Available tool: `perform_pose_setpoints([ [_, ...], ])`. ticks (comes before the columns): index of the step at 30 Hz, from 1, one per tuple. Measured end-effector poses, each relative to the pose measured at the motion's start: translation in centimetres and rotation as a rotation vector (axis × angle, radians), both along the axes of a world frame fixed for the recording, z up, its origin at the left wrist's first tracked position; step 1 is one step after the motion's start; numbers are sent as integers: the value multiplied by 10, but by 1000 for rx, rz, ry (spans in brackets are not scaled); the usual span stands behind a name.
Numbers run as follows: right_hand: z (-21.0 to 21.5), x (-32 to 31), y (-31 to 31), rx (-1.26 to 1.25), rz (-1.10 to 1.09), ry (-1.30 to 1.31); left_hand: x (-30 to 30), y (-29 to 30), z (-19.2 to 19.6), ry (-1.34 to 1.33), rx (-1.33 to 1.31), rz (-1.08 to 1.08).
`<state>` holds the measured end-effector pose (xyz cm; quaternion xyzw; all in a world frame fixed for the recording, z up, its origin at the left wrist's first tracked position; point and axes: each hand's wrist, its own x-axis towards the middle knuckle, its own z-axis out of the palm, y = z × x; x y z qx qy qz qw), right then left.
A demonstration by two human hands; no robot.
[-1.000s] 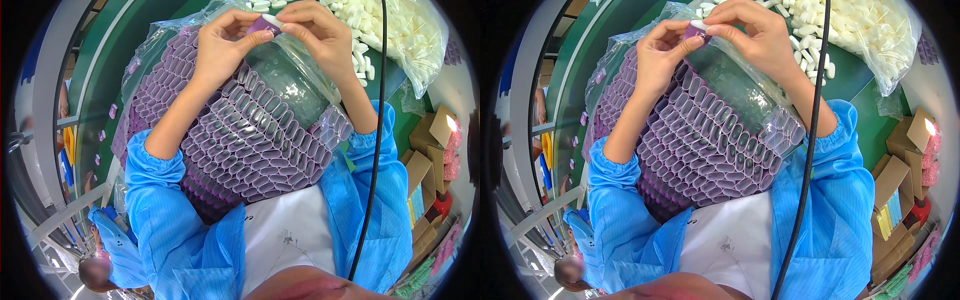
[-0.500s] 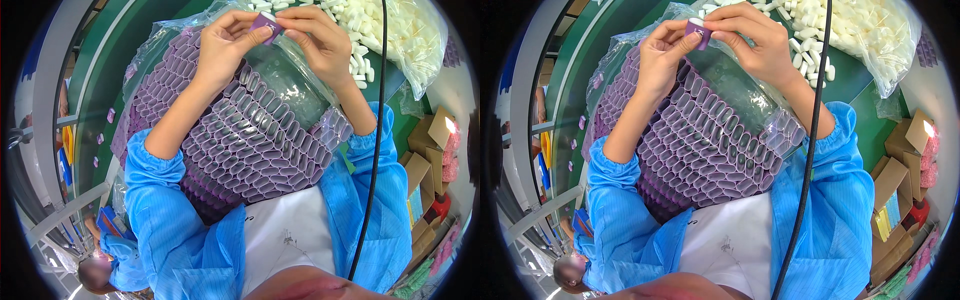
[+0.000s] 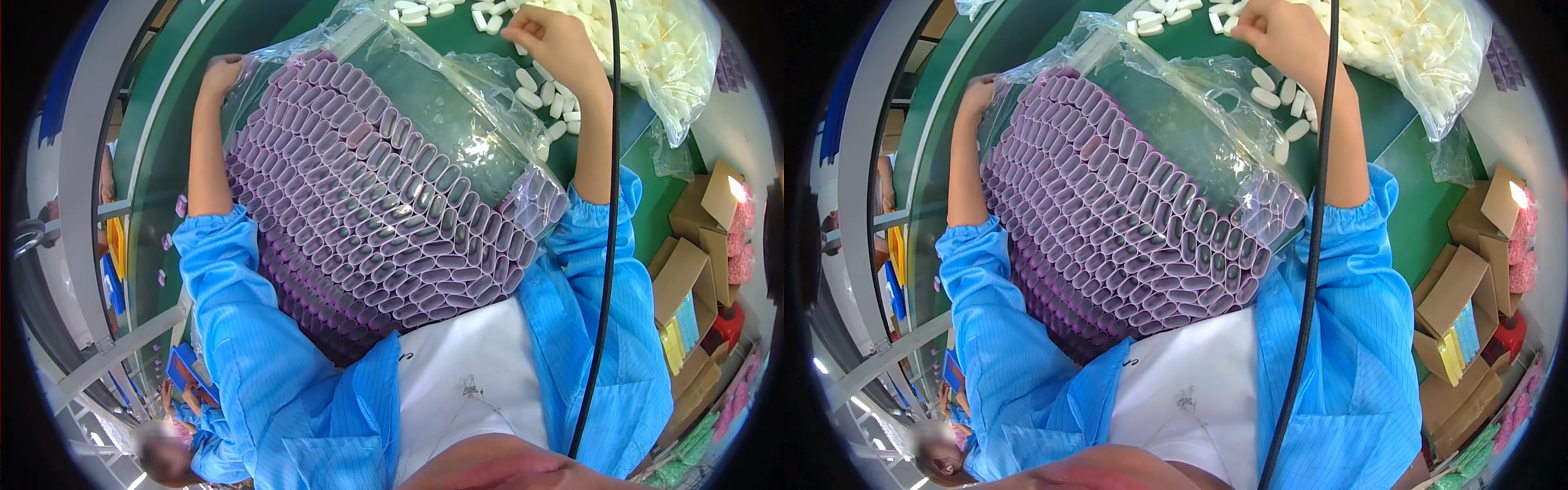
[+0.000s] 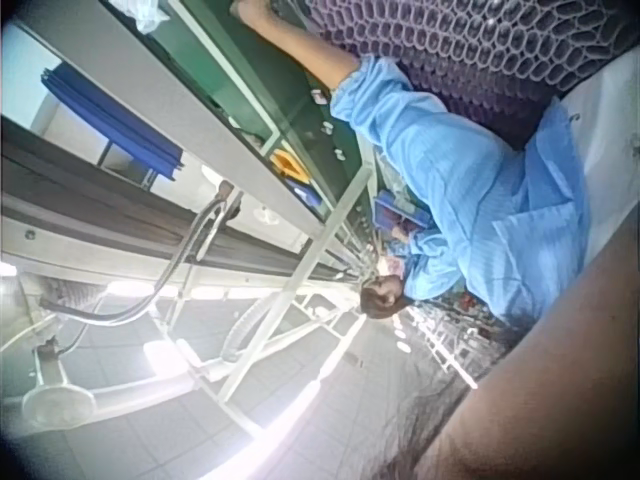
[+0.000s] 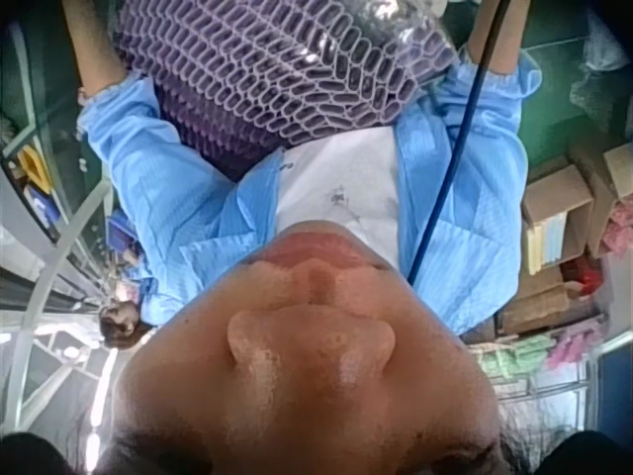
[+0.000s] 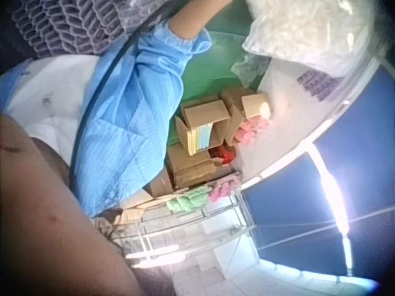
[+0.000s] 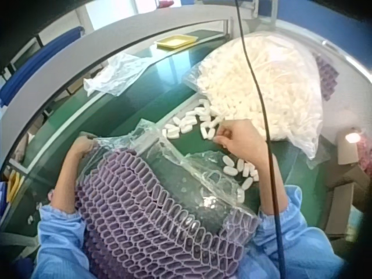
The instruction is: The person repeatedly picks up small purple plastic capsule halves and white cylindrical inserts from a workstation. They insert the white pieces into the purple halves and place the assembled units into a large clear plastic bag. The process is continuous and repetitive throughout the clip.
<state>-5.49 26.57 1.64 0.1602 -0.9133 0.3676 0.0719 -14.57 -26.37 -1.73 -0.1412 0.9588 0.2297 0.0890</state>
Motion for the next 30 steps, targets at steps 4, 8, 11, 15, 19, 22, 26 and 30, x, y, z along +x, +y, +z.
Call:
perform_pose_setpoints([
  [4,-1,8,-4,332,87,-99,28,-1,3,316,-645,13],
  [8,-11,21,-11,620,60,96,98,190,72,1010,-409,-504],
  [11,-9,15,-18,576,106,148,175,288,79,749,-38,-1002],
  [15,-13,11,-22,327,71,194,205,335,48,150,292,-1151],
  [19,-15,13,-29,330,81,194,199,356,37,65,453,-1059],
  [22,-20,14,-26,286,102,194,203,362,29,144,429,-1038],
  [26,-15,13,-24,329,113,157,190,350,33,99,450,-1067],
  [30,-20,11,-25,382,151,183,172,337,56,-47,374,-1156],
])
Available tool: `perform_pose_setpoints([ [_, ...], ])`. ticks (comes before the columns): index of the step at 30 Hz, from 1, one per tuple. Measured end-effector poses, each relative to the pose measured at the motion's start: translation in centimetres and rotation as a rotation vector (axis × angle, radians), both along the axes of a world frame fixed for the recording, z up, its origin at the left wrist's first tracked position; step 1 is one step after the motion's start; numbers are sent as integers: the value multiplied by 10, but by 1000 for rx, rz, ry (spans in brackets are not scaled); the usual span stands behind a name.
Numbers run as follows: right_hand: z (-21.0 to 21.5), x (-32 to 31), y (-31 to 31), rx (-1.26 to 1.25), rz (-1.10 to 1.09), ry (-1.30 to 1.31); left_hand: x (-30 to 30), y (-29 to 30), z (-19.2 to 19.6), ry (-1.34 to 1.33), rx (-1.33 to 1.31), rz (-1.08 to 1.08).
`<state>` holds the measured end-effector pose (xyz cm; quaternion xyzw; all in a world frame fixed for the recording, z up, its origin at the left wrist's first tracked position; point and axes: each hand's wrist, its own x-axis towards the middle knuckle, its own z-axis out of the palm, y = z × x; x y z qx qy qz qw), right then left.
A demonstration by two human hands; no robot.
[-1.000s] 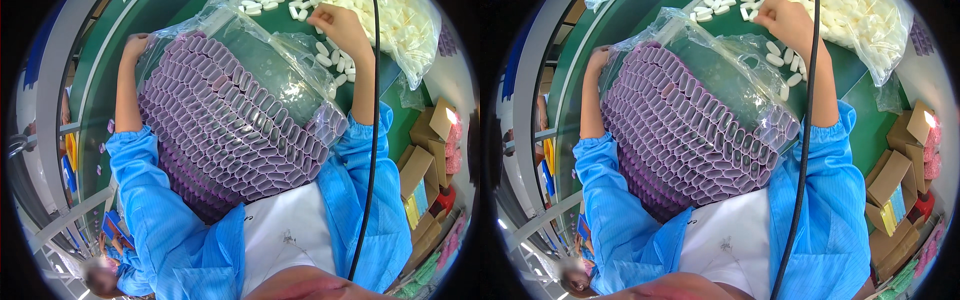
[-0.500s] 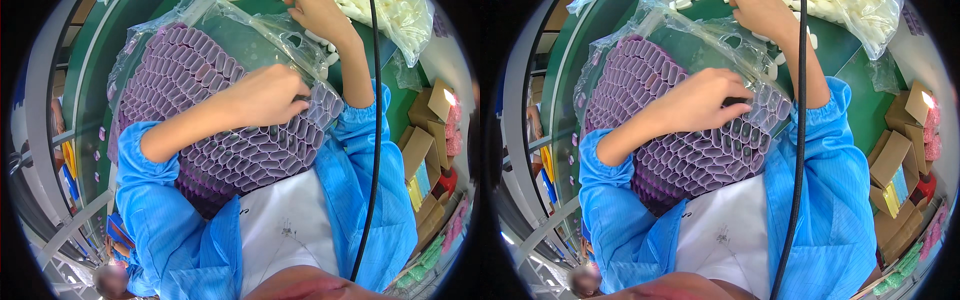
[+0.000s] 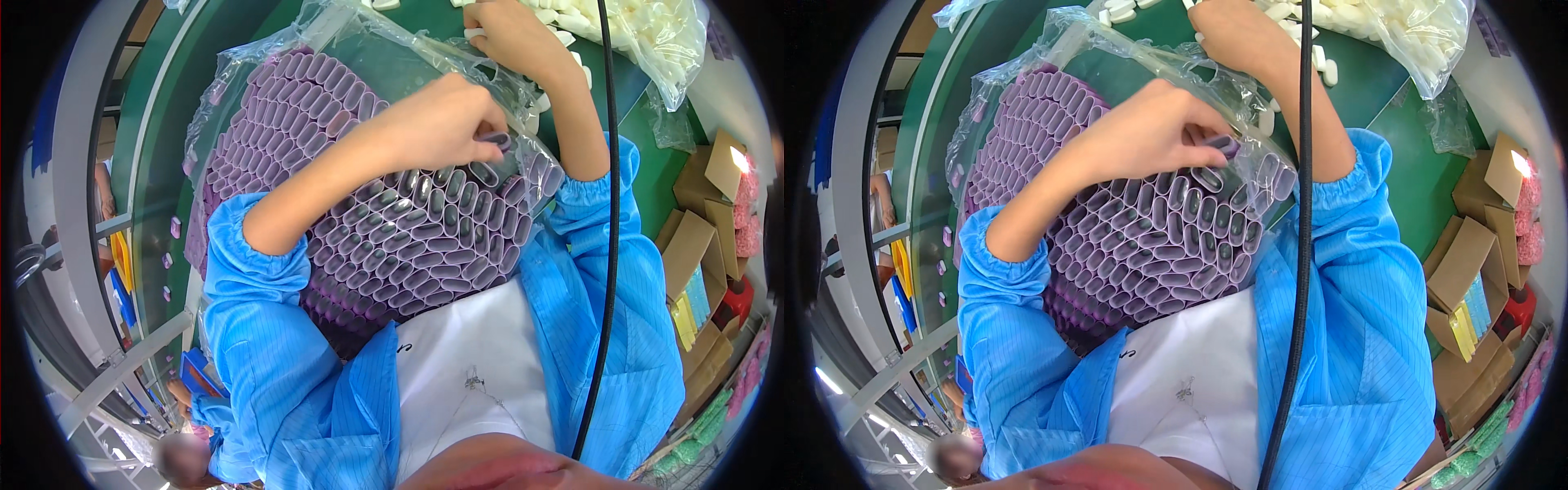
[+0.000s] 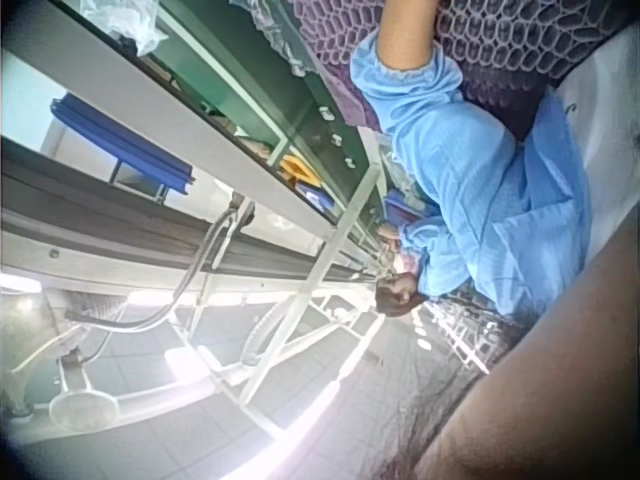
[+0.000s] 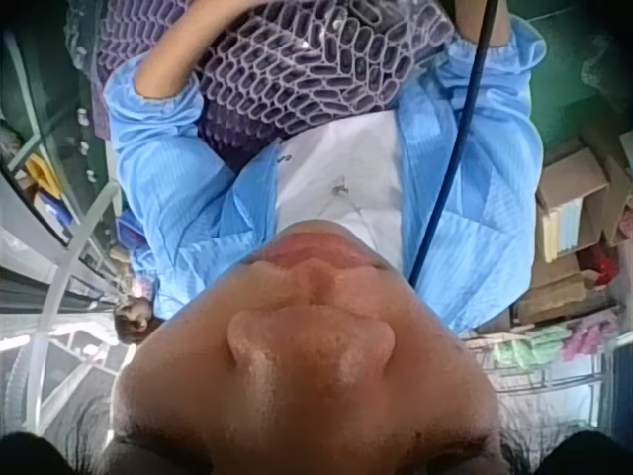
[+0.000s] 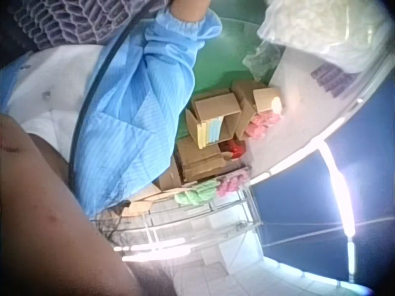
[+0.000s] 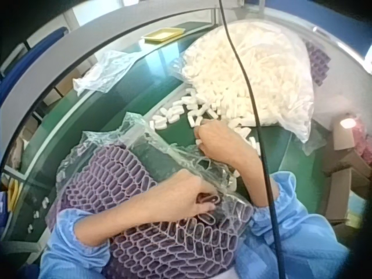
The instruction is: The person repeatedly picks up small purple plastic capsule halves and white cylindrical inserts from a workstation. They insert the white pieces into the purple halves and place the assembled units into a large clear plastic bag. The process is continuous and repetitive throughout the clip.
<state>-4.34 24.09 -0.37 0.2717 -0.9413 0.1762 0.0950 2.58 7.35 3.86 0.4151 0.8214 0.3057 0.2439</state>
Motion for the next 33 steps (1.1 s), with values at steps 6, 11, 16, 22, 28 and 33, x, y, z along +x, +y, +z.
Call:
perform_pose_setpoints([
  [6,27,9,-14,-577,-64,-64,-11,-53,7,-203,369,531],
  [11,31,19,-28,-1199,195,-431,-21,-69,-14,-407,1024,763],
  [16,22,23,-42,-1188,264,-326,-20,-68,-21,-292,1021,734],
  [22,22,27,-44,-1218,223,-339,-14,-65,-21,-85,917,747],
  [28,17,16,-37,-1030,329,-106,-17,-68,-22,-225,991,743],
  [33,22,23,-40,-1118,307,-137,-17,-70,-17,-258,1056,742],
])
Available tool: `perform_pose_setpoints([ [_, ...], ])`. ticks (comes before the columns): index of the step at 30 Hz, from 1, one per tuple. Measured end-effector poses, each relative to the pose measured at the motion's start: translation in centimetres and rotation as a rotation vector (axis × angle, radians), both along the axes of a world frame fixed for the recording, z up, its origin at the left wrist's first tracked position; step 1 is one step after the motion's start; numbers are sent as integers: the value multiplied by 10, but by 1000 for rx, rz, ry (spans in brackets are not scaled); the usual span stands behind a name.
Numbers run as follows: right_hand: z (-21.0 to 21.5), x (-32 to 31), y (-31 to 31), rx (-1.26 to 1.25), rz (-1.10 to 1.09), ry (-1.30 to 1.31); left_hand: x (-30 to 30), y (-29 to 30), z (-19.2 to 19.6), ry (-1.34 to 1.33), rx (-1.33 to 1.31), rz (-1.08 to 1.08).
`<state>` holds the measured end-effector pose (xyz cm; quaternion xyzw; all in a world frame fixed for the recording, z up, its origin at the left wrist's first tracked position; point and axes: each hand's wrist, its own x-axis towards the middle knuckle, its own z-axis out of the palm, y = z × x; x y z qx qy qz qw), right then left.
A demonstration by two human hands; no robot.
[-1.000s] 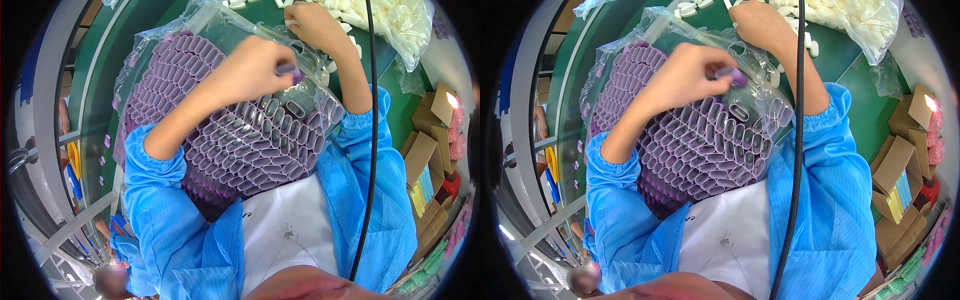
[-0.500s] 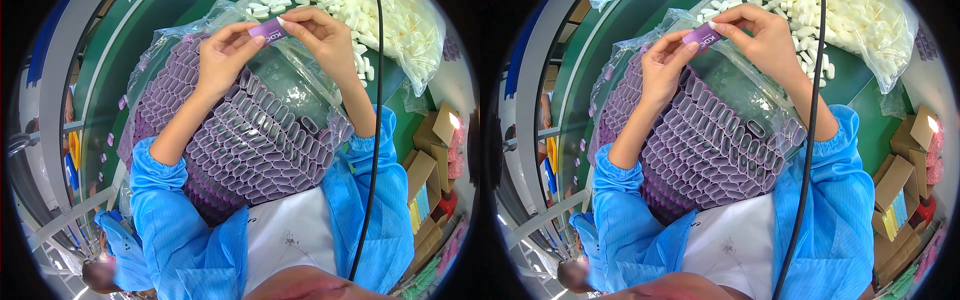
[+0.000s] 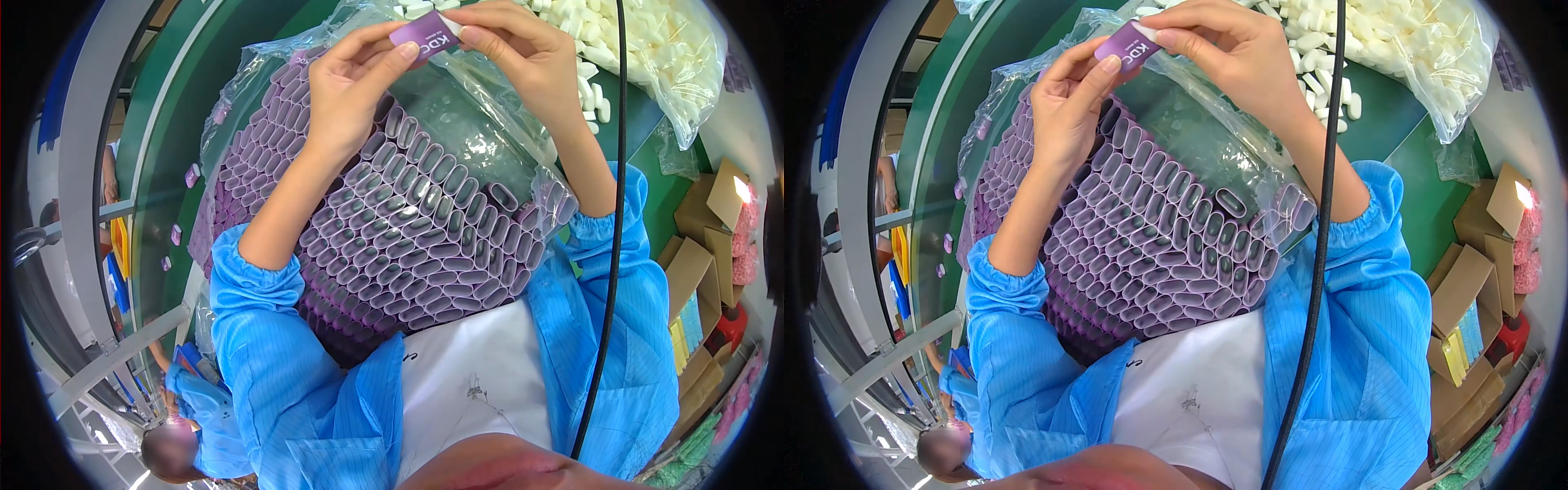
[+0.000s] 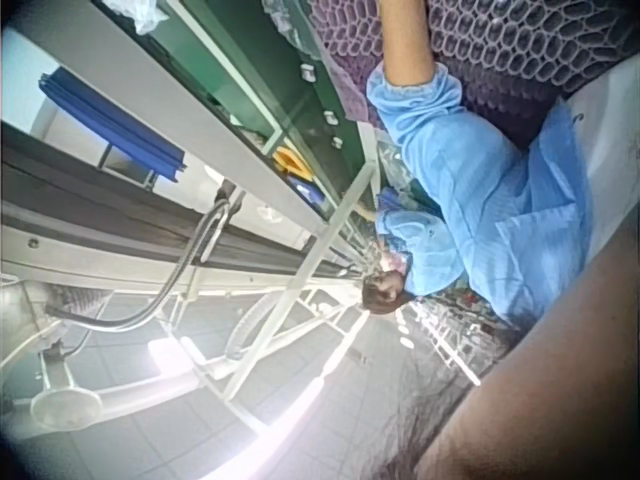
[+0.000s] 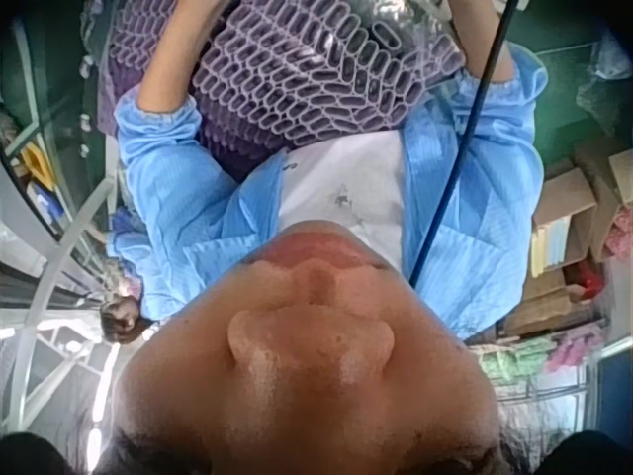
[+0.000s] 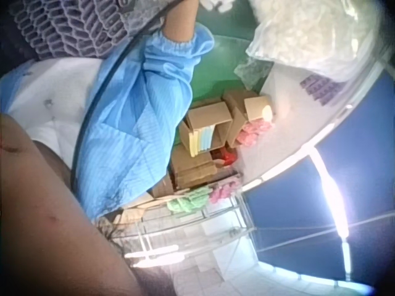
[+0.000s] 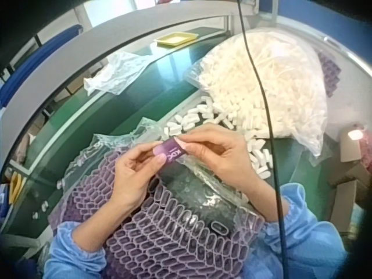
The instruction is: The person repeatedly picks up small purple plastic capsule halves and white cylindrical inserts from a workstation. They insert the white pieces into the purple halves and place the assembled units into a large clear plastic bag. The process is continuous and repetitive throughout the clip.
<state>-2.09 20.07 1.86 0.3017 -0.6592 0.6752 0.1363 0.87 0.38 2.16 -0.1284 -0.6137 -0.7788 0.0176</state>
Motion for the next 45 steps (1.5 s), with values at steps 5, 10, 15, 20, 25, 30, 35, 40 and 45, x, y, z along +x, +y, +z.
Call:
perform_pose_setpoints([
  [5,-3,7,2,-160,110,-338,2,-1,3,25,-115,-12],
  [10,-7,-1,2,-107,115,-31,4,1,7,-44,-9,-34],
  [15,-7,2,-3,45,-39,197,6,3,6,-155,65,-40],
  [20,-1,5,-7,40,-54,197,1,1,4,-205,220,-60],
  [25,-5,-13,11,-98,-104,21,-31,-37,11,-38,-156,117],
  [30,0,-32,39,160,-288,-202,-120,-192,20,-240,-426,393],
  [35,-6,-26,69,930,-283,-185,-141,-256,-24,-686,-1258,417],
  [40,-1,1,66,1209,-336,-117,-96,-197,3,354,-1724,828],
  [45,-12,-5,63,1292,-311,-82,3,3,45,842,-1204,-29],
])
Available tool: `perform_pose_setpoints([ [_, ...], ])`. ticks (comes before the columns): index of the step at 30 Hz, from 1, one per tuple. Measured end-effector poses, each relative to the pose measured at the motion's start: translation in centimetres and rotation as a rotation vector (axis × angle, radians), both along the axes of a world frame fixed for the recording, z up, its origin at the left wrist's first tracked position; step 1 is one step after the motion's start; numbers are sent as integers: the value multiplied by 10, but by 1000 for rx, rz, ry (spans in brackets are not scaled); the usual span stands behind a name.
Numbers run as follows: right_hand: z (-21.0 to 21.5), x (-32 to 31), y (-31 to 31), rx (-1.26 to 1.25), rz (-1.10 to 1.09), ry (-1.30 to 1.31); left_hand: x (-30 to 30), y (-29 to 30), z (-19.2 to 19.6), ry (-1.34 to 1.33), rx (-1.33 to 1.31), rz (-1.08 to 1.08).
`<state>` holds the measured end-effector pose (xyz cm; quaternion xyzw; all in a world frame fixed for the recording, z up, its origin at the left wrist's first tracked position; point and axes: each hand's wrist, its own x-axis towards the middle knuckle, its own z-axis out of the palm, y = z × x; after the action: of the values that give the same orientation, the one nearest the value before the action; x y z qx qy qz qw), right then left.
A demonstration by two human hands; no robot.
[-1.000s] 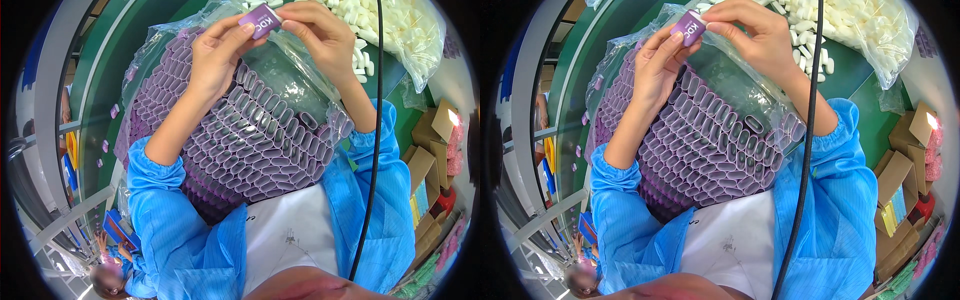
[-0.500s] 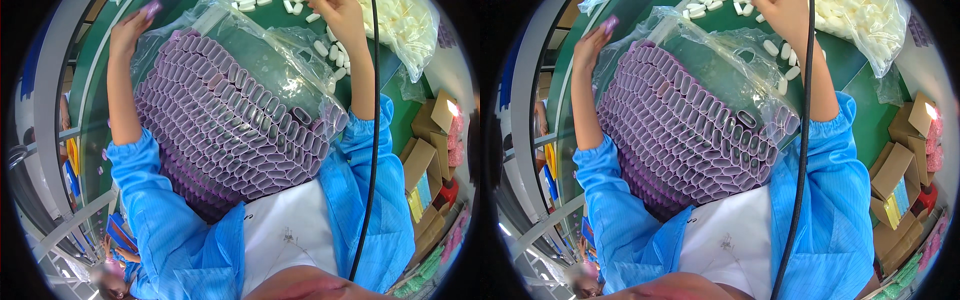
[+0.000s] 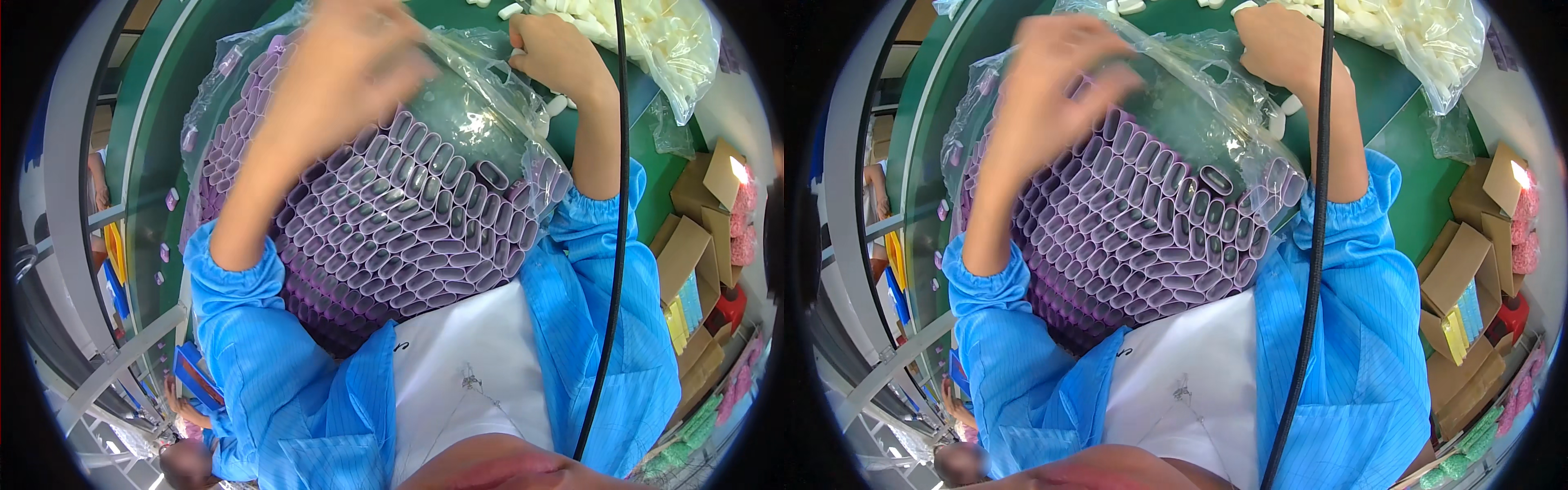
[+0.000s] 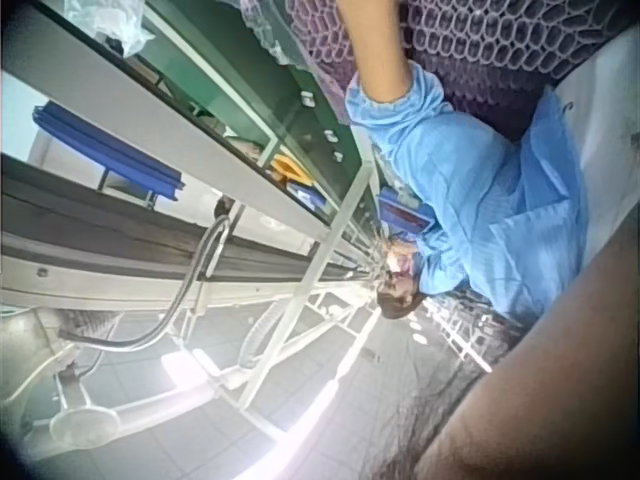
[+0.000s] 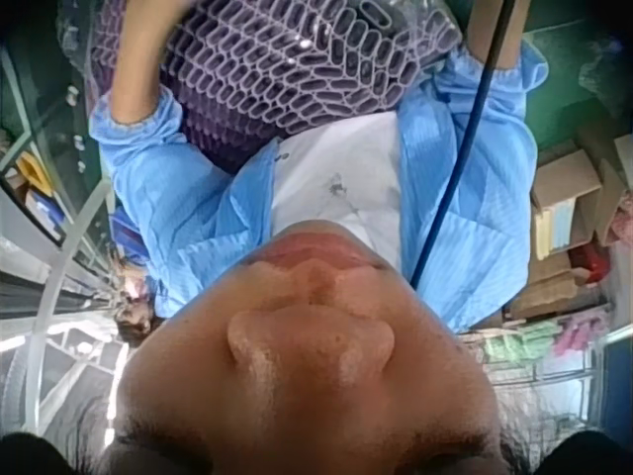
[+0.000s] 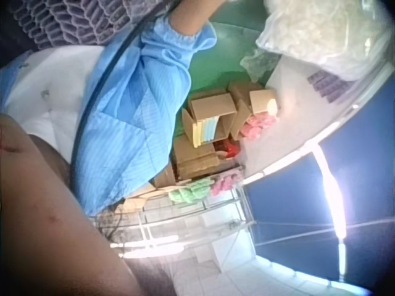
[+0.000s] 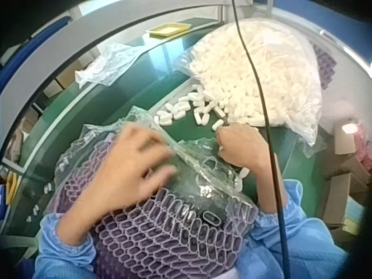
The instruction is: The person repeatedly picks up small purple plastic capsule halves and white cylindrical inserts from a workstation. They insert the white pieces into the purple halves and place the assembled units into a large clear plastic bag. The process is continuous and repetitive throughout the clip.
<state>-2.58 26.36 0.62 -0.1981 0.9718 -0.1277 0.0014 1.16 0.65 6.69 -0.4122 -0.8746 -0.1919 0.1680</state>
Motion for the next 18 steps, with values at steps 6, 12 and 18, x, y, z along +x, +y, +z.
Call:
perform_pose_setpoints([
  [6,20,-4,-14,-265,42,28,26,59,-23,-652,-207,-478],
  [12,24,-3,-26,-693,-20,73,10,55,-29,-628,-284,-469],
  [18,20,-7,-28,-1321,20,-133,-3,18,-30,-722,366,-118],
])
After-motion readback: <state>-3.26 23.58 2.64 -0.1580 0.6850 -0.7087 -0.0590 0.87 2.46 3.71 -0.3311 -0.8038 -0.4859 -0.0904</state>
